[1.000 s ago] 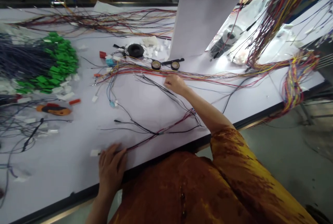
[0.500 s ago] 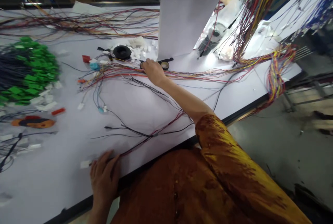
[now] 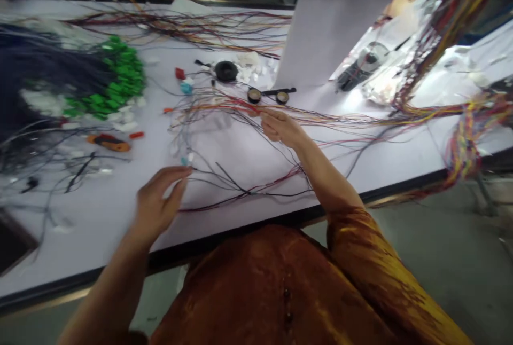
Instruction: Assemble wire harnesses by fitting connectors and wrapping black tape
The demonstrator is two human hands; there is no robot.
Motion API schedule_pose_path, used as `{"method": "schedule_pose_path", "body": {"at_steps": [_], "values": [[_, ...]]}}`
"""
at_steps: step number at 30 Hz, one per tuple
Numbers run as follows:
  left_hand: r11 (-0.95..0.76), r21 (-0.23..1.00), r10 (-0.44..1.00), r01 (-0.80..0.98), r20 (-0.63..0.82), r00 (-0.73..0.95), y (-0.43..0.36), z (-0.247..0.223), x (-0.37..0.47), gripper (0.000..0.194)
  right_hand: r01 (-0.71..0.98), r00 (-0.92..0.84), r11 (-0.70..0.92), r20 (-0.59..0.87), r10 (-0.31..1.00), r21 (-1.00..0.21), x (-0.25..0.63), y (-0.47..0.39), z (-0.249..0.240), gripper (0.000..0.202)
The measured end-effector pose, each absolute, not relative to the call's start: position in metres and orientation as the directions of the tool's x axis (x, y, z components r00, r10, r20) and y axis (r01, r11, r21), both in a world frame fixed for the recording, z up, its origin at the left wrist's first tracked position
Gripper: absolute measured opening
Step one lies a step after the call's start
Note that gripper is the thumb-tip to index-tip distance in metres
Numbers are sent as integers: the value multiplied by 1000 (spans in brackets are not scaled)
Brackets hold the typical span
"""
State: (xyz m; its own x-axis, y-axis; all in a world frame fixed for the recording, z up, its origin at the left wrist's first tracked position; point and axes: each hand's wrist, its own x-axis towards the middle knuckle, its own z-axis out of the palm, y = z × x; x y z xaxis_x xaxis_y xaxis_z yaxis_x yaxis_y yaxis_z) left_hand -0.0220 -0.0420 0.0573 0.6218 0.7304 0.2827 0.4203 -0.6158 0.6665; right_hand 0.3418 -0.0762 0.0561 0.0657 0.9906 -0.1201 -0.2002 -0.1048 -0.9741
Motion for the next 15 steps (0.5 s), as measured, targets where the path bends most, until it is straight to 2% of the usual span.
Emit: {"method": "schedule_pose_path", "body": {"at_steps": [2, 5, 9, 10, 12, 15], "values": [[-673, 649, 634, 355, 258, 729, -13, 48, 12, 30, -231, 51, -86, -100, 994, -969, 337, -76, 61, 36], [-738, 562, 532, 374, 142, 835, 36, 21, 62, 42, -190, 57, -74, -86, 995, -979, 330, -72, 69, 37], [-690, 486, 601, 536, -29, 799, 87, 2, 106, 67, -39, 54, -143, -145, 988, -989, 326, -75, 83, 38], [-624, 527, 650, 577, -60, 757, 96, 2, 111, 74, -8, 73, -133, -133, 988, -991, 328, -77, 89, 37], [-365, 707, 762, 605, -146, 630, 114, 5, 115, 78, 5, 145, -67, -65, 987, -998, 335, -82, 102, 31], [25, 892, 772, 452, -304, 558, 138, 14, 108, 64, -34, 315, 91, 75, 946, -995, 351, -84, 120, 26]]}}
